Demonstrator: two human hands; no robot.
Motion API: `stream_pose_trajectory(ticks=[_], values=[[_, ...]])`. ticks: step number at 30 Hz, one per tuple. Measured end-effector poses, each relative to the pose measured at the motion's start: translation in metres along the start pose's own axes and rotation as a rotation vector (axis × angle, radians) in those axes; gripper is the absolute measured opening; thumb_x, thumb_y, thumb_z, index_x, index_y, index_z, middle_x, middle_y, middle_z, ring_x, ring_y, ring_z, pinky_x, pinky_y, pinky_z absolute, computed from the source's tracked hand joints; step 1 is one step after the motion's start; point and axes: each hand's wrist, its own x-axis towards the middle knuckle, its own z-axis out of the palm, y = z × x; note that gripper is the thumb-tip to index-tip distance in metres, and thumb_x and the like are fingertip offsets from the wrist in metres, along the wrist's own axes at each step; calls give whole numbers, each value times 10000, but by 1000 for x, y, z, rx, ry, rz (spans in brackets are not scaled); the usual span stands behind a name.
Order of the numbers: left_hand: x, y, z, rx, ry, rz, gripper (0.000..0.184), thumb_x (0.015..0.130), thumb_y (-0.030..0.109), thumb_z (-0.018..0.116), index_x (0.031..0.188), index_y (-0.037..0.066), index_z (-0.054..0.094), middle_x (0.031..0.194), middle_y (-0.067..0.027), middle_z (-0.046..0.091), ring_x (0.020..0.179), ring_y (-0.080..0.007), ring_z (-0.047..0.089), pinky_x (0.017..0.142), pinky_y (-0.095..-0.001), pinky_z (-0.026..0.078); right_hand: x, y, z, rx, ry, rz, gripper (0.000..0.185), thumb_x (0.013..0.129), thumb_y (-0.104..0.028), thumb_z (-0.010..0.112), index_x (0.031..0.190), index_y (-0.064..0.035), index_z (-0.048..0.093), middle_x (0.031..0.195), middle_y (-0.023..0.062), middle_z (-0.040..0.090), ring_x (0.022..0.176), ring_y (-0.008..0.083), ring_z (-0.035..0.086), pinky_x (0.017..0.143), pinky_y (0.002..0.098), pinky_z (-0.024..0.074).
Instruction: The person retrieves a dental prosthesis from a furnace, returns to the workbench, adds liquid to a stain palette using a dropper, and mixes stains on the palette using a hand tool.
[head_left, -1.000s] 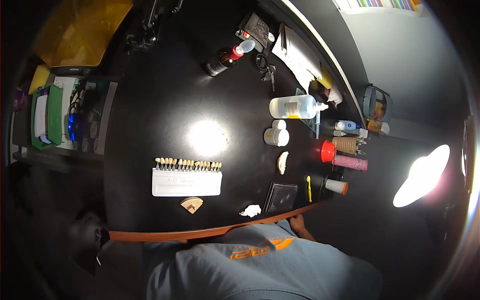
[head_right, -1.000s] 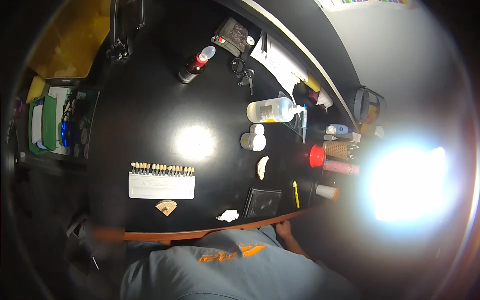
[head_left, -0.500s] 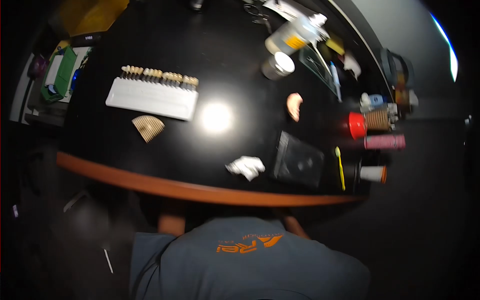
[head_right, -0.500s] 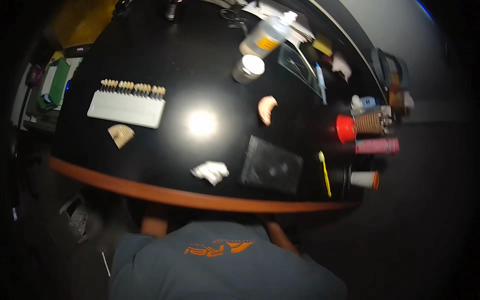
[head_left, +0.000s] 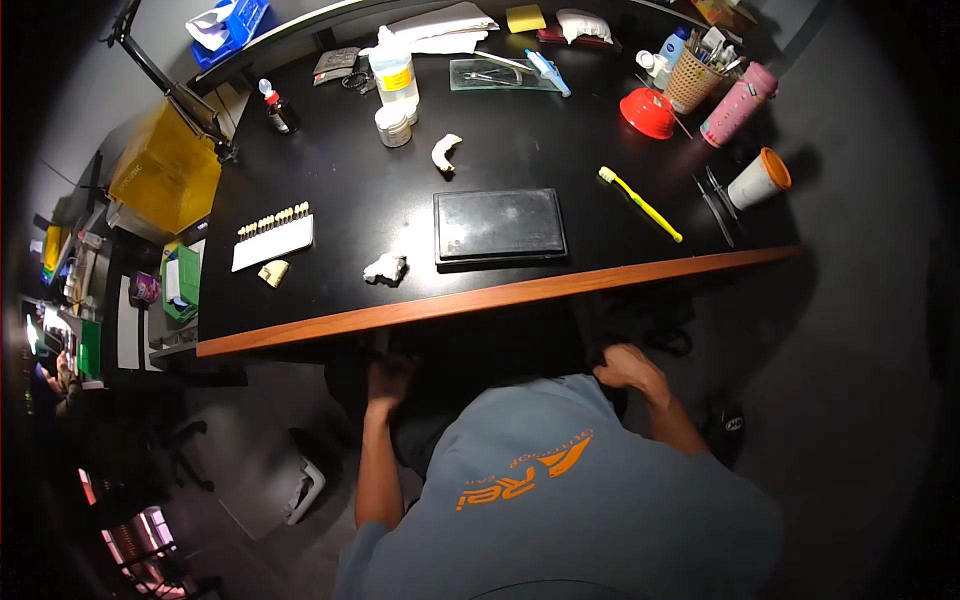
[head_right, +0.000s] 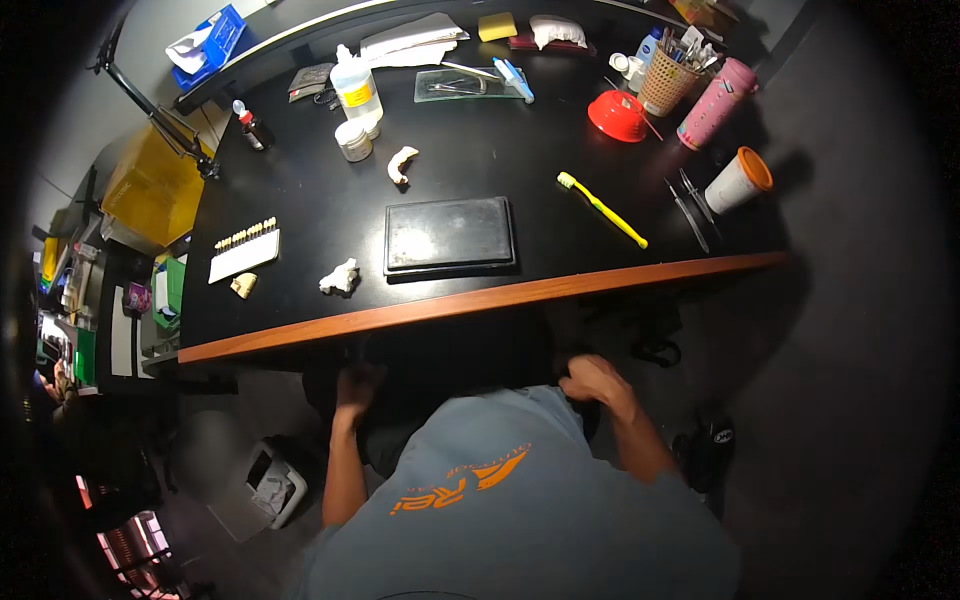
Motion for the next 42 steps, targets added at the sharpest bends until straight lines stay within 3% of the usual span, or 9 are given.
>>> stream_pose_trajectory(ticks=[2, 5, 8, 11, 19, 25, 33, 37, 42], values=[[-48, 52, -2, -160, -134, 35, 270, 890, 280, 781, 854, 13, 754, 730, -102, 709, 679, -199, 648, 690, -364, 535, -8, 26, 14, -19, 29, -95, 414, 746, -200, 700, 1063, 66, 704, 1107, 309, 698, 1031, 444, 687, 895, 458, 563], [-74, 69, 22, -264, -552, 43, 322, 927, 302, 741, 981, -15, 756, 814, -89, 726, 756, -120, 643, 684, -317, 515, -24, 28, 17, -4, -107, -246, 504, 702, -194, 737, 1136, 57, 686, 1099, 322, 694, 1069, 453, 674, 913, 462, 560], [-73, 74, 47, -156, -433, -58, 329, 923, 314, 731, 988, -7, 756, 847, -135, 743, 764, -195, 682, 703, -352, 533, -3, 55, 48, 6, -20, -328, 597, 697, -232, 752, 1230, 20, 663, 1105, 316, 696, 1094, 460, 662, 940, 468, 553], [-65, 78, 46, -34, -408, 2, 328, 893, 319, 739, 978, 3, 761, 890, -176, 757, 799, -287, 718, 744, -389, 561, 16, 66, 62, -1, -15, -69, 725, 699, -429, 829, 1206, 58, 654, 1121, 333, 679, 1085, 473, 654, 914, 480, 544], [-53, 71, 41, -16, -461, 64, 341, 875, 329, 736, 1023, 23, 752, 991, -190, 762, 919, -333, 738, 829, -407, 580, -1, 53, 36, -88, 72, -174, 338, 872, -338, 713, 996, -33, 790, 1006, 258, 728, 953, 440, 700, 861, 498, 560], [-68, 59, 17, -16, -469, -65, 377, 893, 360, 743, 966, -9, 744, 850, -187, 732, 759, -274, 693, 714, -387, 537, -13, 0, -23, -41, 62, -204, 259, 891, -298, 699, 1008, -92, 804, 967, 218, 732, 929, 406, 700, 843, 455, 556], [-78, 91, -23, -59, -201, -23, 333, 906, 287, 751, 874, -44, 734, 680, -150, 682, 602, -181, 631, 579, -362, 491, 68, 18, -7, -377, 0, -375, 308, 850, -351, 753, 970, -67, 772, 1103, 231, 708, 993, 407, 687, 892, 477, 551], [-70, 147, -43, -165, 136, 178, 207, 884, 181, 784, 871, -22, 743, 673, -96, 683, 586, -107, 592, 543, -289, 461, 71, 25, -8, -355, 38, -533, 280, 828, -337, 761, 895, -66, 783, 929, 204, 721, 870, 399, 691, 796, 478, 539], [-60, 201, -73, -254, 544, 578, 184, 839, 26, 792, 736, 23, 639, 602, -28, 556, 519, -65, 488, 485, -236, 358, 56, 23, -9, -6, 49, -468, 312, 824, -286, 780, 1034, -56, 761, 999, 200, 734, 938, 379, 700, 839, 438, 554]])
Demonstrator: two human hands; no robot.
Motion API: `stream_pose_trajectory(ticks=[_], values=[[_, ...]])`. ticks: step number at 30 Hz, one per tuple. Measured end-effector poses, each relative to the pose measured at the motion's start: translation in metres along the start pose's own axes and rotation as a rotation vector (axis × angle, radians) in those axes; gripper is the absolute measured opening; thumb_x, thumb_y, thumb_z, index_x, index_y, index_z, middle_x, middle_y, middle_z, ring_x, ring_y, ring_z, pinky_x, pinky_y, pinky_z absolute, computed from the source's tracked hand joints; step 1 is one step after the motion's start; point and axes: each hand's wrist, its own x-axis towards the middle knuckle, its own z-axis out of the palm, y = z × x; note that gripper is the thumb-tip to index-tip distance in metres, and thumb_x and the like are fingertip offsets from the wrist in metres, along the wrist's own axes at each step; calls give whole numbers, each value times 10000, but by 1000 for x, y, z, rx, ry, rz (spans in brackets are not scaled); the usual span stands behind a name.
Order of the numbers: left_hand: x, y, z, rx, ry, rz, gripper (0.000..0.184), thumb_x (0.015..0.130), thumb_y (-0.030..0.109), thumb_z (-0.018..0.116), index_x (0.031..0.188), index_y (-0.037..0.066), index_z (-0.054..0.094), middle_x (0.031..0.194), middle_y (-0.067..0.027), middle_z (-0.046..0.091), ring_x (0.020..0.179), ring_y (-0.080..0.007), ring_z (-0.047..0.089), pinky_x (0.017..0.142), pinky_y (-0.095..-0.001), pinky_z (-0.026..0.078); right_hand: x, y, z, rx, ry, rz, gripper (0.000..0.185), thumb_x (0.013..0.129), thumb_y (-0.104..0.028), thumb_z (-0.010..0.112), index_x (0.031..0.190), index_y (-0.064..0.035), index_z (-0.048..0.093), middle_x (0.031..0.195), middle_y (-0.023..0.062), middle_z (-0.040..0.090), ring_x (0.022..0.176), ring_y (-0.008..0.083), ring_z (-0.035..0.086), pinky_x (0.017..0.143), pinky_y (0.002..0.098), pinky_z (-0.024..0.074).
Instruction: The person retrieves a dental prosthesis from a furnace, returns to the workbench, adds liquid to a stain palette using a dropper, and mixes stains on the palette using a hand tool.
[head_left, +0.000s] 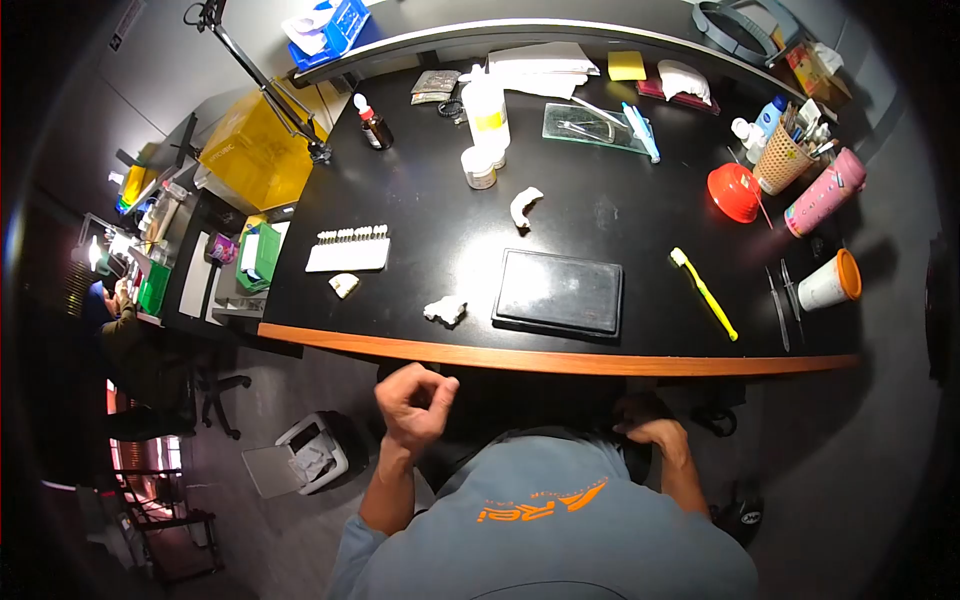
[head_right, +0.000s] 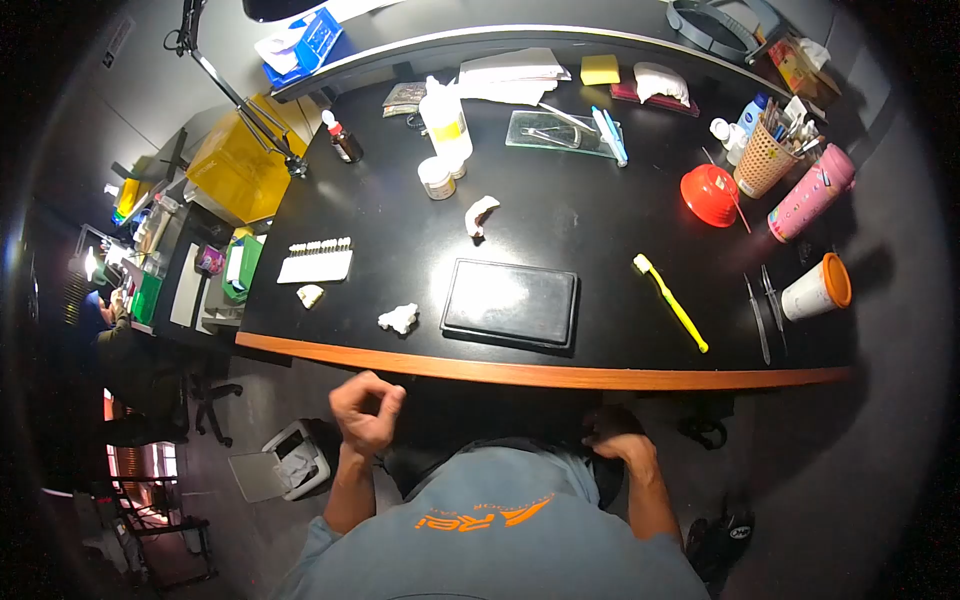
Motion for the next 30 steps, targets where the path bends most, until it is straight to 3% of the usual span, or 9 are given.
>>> stream_pose_trajectory(ticks=[3, 5, 8, 12, 15, 20, 24, 27, 30], values=[[36, 0, -1, 99, 189, 214, 306, 835, 10, 767, 676, 55, 509, 591, -6, 475, 501, -77, 401, 475, -255, 301, -15, -13, -12, 211, 44, 66, 349, 854, -299, 786, 1093, -47, 753, 1041, 201, 742, 966, 351, 708, 861, 410, 554], [66, 5, 2, 189, 272, 142, 296, 866, 40, 755, 694, 44, 514, 601, -2, 479, 538, -76, 421, 521, -252, 334, -24, -17, -18, 360, 149, -9, 350, 849, -264, 801, 1108, -36, 743, 986, 167, 755, 907, 313, 720, 801, 386, 558], [106, 2, 8, 242, 277, 91, 170, 911, 73, 752, 847, 35, 600, 773, 13, 580, 692, -74, 536, 665, -228, 442, -54, -49, -80, 443, 54, -224, 326, 856, -240, 812, 1102, -37, 746, 968, 152, 755, 864, 259, 723, 734, 344, 553], [166, 9, 26, 449, 66, 114, 271, 844, 128, 821, 1066, 56, 685, 986, -38, 679, 902, -115, 636, 783, -274, 507, -63, -59, -119, 608, 418, -826, 163, 803, -73, 846, 936, -14, 772, 819, 112, 727, 714, 188, 699, 590, 291, 517], [191, 22, 44, 447, 17, 113, 243, 821, 154, 821, 1018, 59, 716, 950, -68, 710, 884, -159, 672, 740, -295, 531, -54, -66, -127, 695, 805, -818, 89, 800, 13, 801, 862, 4, 738, 748, 96, 694, 628, 187, 664, 568, 293, 490], [197, 72, 68, 449, -284, 318, 296, 785, 183, 842, 1031, 65, 728, 947, -50, 733, 870, -158, 678, 740, -295, 498, -46, -80, -123, 625, 916, -737, 88, 818, -17, 786, 857, -29, 708, 685, 93, 618, 547, 218, 602, 511, 320, 447], [185, 75, 80, 558, -842, 342, 723, 709, 415, 913, 1280, 67, 639, 1320, -148, 602, 1246, -355, 580, 1078, -464, 446, -48, -83, -125, 595, 907, -627, 66, 837, -3, 773, 851, -7, 708, 677, 83, 614, 524, 159, 564, 492, 298, 425], [170, 73, 85, 627, -843, 338, 716, 711, 438, 906, 1271, 70, 652, 1302, -156, 603, 1240, -355, 584, 1074, -469, 447, -45, -87, -121, 521, 927, -601, 71, 835, -8, 777, 846, -8, 706, 666, 71, 595, 512, 152, 554, 483, 297, 417], [184, 60, 78, 447, -652, 230, 481, 789, 341, 859, 1118, 26, 704, 1111, -154, 664, 1035, -308, 673, 903, -403, 544, -45, -92, -119, 448, 921, -536, 66, 842, -53, 771, 844, -41, 706, 662, 70, 569, 513, 202, 552, 492, 331, 430]])
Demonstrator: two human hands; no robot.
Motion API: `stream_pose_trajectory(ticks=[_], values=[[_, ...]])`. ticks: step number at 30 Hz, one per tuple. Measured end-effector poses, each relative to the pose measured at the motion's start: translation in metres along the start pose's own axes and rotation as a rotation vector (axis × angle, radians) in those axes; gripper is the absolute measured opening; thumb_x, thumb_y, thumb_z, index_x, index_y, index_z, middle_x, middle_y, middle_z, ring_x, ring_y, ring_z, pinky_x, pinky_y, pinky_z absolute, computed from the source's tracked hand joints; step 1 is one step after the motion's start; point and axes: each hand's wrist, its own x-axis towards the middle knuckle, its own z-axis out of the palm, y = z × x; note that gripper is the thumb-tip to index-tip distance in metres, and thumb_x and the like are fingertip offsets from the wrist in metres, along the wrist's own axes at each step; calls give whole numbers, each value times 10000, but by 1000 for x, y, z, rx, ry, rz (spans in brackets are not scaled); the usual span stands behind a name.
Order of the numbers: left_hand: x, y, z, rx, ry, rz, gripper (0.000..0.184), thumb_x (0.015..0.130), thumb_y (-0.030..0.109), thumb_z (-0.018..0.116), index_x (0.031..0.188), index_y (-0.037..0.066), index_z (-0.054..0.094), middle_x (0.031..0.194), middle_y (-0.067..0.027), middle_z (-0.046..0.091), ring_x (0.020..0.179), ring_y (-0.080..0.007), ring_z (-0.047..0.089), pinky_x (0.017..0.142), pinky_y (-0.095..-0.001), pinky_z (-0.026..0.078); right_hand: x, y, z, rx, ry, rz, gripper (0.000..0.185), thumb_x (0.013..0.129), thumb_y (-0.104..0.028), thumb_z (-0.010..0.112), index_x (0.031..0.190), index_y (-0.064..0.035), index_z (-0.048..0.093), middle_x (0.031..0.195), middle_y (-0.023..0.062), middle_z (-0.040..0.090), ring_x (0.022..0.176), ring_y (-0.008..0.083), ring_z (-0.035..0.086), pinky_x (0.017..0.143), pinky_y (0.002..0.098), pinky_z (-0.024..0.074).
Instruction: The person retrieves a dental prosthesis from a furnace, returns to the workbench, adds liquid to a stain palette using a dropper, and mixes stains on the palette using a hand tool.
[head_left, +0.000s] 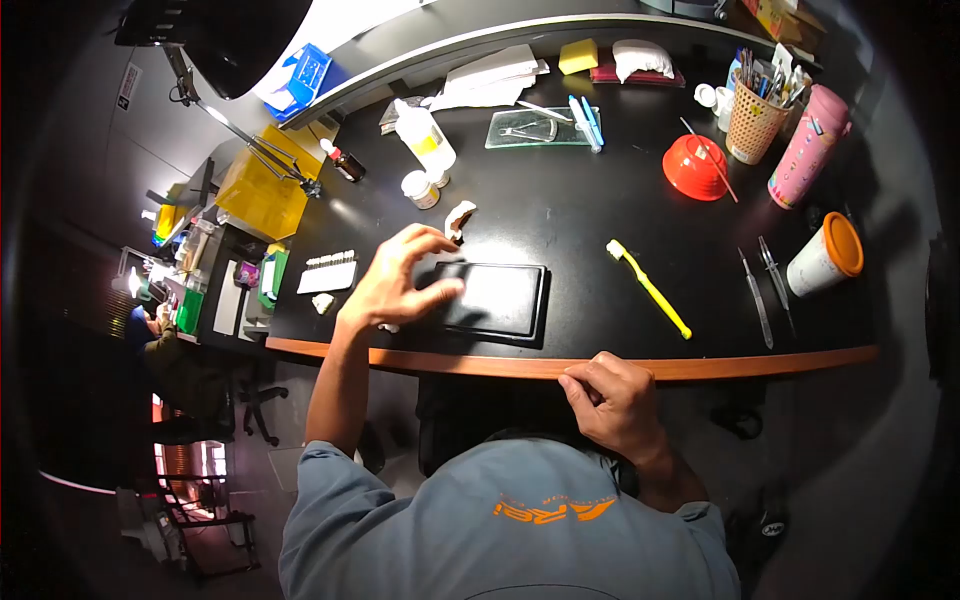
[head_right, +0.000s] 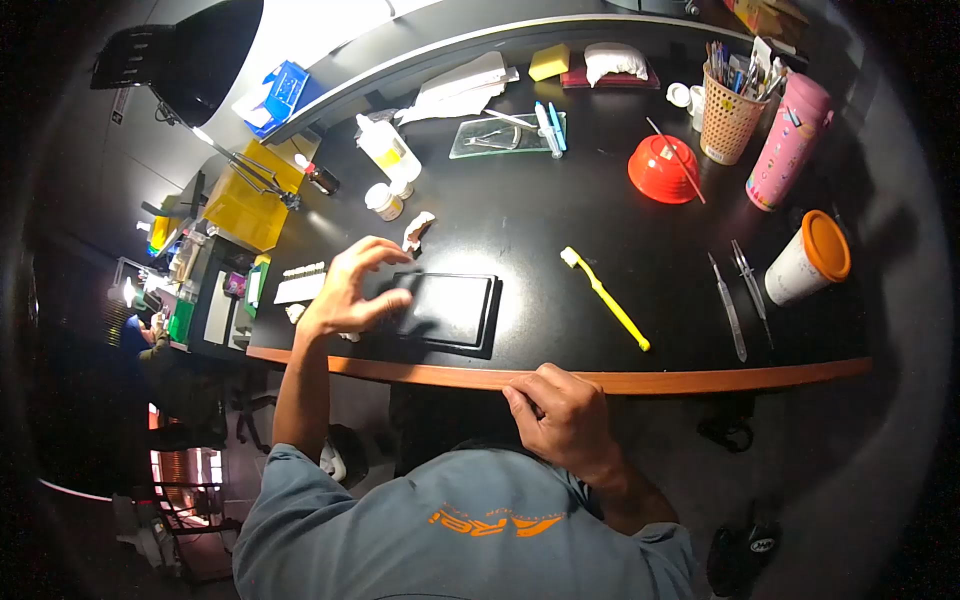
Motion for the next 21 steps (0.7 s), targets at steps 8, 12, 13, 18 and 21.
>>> stream_pose_trajectory(ticks=[8, 12, 13, 18, 21], values=[[22, -30, -17, 42, 164, 101, 308, 823, 140, 830, 1056, 11, 675, 961, -121, 693, 781, -244, 658, 722, -339, 538, 7, -9, 5, -77, 56, 59, 47, 842, -56, 772, 835, -48, 726, 621, 48, 547, 469, 163, 508, 455, 314, 395], [10, -32, -21, -47, 315, 142, 205, 813, 49, 808, 994, 14, 718, 848, -102, 715, 723, -195, 670, 681, -300, 518, 13, -16, 5, -38, 98, 160, 54, 849, -60, 772, 830, -36, 728, 624, 42, 565, 484, 132, 518, 462, 293, 393], [7, -37, -20, -54, 357, 147, 176, 809, 32, 803, 966, 13, 727, 821, -102, 715, 702, -186, 670, 667, -296, 517, 14, -17, 7, -46, 110, 176, 56, 850, -61, 773, 829, -33, 729, 626, 41, 570, 489, 125, 520, 464, 290, 393], [-8, -54, -19, -52, 479, 215, 132, 796, -50, 784, 889, 14, 717, 735, -75, 682, 596, -146, 608, 582, -265, 486, 28, -23, 0, -9, 27, 327, 50, 859, -62, 776, 835, -27, 748, 673, 20, 639, 538, 76, 544, 483, 252, 394], [-16, -51, -23, -1, 496, 248, 147, 777, -38, 795, 873, 36, 712, 686, -53, 643, 557, -151, 562, 544, -278, 444, 42, -22, -16, -17, -9, 321, 42, 862, -63, 783, 860, -29, 759, 712, 18, 669, 562, 52, 543, 493, 230, 396]])
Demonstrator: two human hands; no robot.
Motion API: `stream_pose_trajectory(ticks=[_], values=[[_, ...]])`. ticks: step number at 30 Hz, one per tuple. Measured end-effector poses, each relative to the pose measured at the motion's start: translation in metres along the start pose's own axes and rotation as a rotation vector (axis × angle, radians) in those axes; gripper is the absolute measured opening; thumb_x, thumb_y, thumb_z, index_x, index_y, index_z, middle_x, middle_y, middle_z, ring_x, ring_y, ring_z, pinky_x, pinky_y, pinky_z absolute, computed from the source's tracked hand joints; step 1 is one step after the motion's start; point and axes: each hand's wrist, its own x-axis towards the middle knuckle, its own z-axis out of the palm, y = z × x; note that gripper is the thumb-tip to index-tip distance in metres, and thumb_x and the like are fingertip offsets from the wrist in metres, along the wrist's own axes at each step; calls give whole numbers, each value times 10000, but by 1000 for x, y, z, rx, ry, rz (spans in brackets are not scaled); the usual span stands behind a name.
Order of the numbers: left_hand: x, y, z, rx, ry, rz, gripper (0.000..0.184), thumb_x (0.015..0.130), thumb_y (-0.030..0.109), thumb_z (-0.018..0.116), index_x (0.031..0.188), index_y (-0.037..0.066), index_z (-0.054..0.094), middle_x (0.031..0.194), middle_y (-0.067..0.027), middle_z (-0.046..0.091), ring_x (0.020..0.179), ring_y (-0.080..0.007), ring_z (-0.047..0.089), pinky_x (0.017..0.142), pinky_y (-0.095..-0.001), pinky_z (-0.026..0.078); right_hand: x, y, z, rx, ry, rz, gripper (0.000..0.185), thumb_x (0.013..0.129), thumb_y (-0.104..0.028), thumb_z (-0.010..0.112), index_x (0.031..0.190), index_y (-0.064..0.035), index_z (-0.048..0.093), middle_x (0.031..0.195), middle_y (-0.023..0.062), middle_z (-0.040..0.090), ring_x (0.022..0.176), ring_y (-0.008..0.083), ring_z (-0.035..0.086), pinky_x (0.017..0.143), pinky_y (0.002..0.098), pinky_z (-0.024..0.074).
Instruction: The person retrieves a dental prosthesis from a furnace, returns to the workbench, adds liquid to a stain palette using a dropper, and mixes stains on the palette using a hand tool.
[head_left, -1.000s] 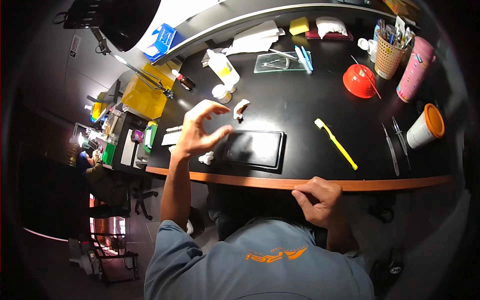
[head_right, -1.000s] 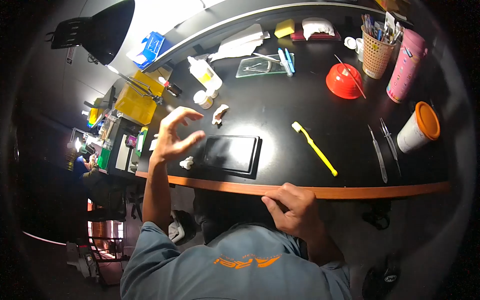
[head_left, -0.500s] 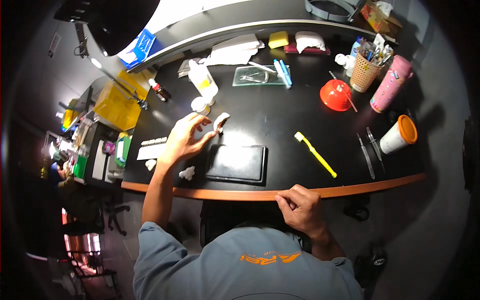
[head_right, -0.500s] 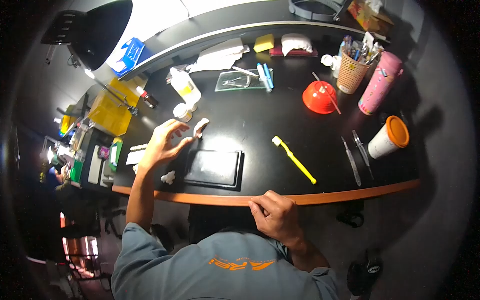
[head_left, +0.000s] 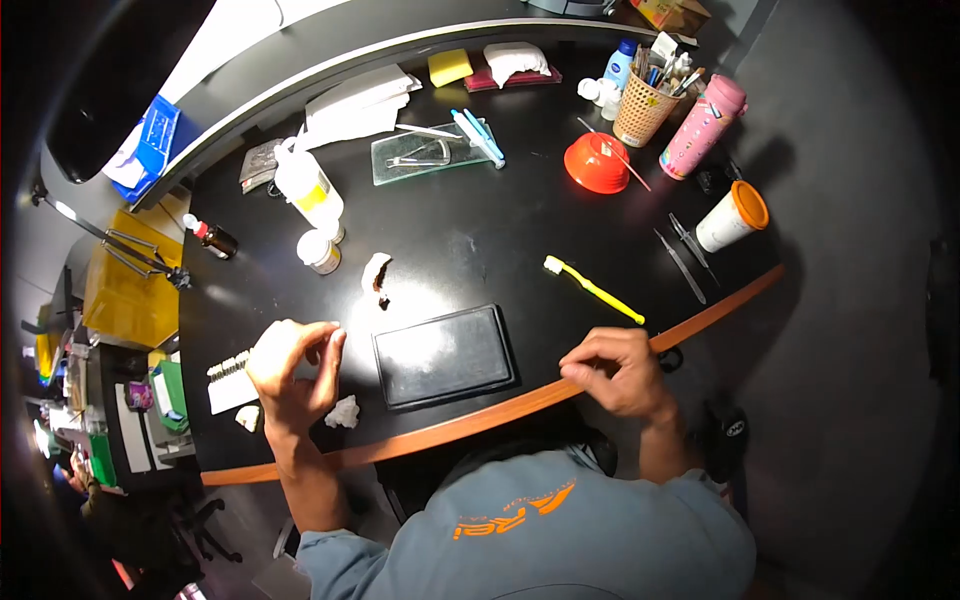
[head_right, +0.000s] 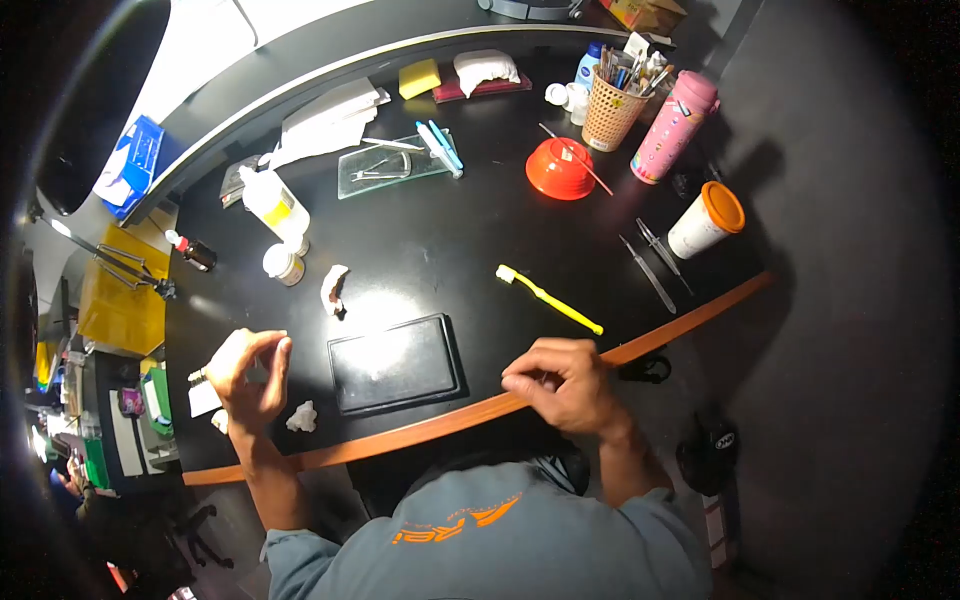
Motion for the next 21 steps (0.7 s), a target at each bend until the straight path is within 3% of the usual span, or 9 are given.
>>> stream_pose_trajectory(ticks=[8, 10, 12, 14, 16, 18, 21], values=[[-4, 2, -10, 15, 34, 55, 161, 749, -29, 789, 848, 69, 709, 606, -9, 552, 494, -151, 469, 507, -292, 358, 87, -51, -137, -538, 355, -219, 51, 885, -74, 750, 917, -35, 741, 790, 41, 687, 687, 95, 608, 617, 260, 476], [-5, 0, -10, 8, 41, 52, 152, 750, -23, 789, 847, 65, 711, 601, -8, 550, 494, -150, 466, 503, -294, 353, 127, -45, -191, -515, 368, -188, 82, 920, -88, 714, 939, -8, 714, 834, 22, 690, 787, 73, 610, 704, 262, 499], [-6, -3, -8, 8, 46, 45, 138, 755, -14, 785, 847, 58, 712, 596, -9, 552, 490, -149, 463, 501, -293, 349, 175, -61, -243, -792, 334, -197, 111, 933, -119, 712, 955, -11, 722, 849, 4, 695, 812, 70, 616, 759, 258, 507], [-8, -4, -7, 19, 42, 13, 136, 758, -24, 777, 849, 53, 712, 596, -8, 554, 486, -145, 460, 501, -292, 346, 227, -70, -287, -851, 323, -178, 124, 933, -127, 712, 975, -13, 732, 877, 9, 714, 828, 67, 627, 778, 255, 510], [-11, -2, -7, 7, 78, -21, 107, 787, -22, 762, 858, 34, 704, 614, -37, 562, 504, -160, 479, 504, -289, 342, 291, -54, -343, -863, 386, -153, 170, 863, -196, 739, 960, -59, 763, 828, 33, 736, 768, 107, 667, 723, 295, 529], [-19, 5, -10, 59, 112, -32, 72, 818, -24, 737, 868, 9, 697, 658, -62, 591, 542, -168, 506, 522, -291, 352, 346, -39, -386, -948, 436, -185, 227, 841, -233, 709, 986, -70, 772, 856, 55, 749, 806, 156, 686, 755, 335, 533], [-59, 16, -8, 67, 235, -279, 93, 784, -20, 733, 862, 22, 708, 633, -29, 575, 560, -162, 510, 524, -283, 366, 405, -19, -412, -953, 424, 98, 273, 909, -244, 666, 1091, -60, 754, 995, 41, 742, 946, 148, 653, 880, 328, 500]])
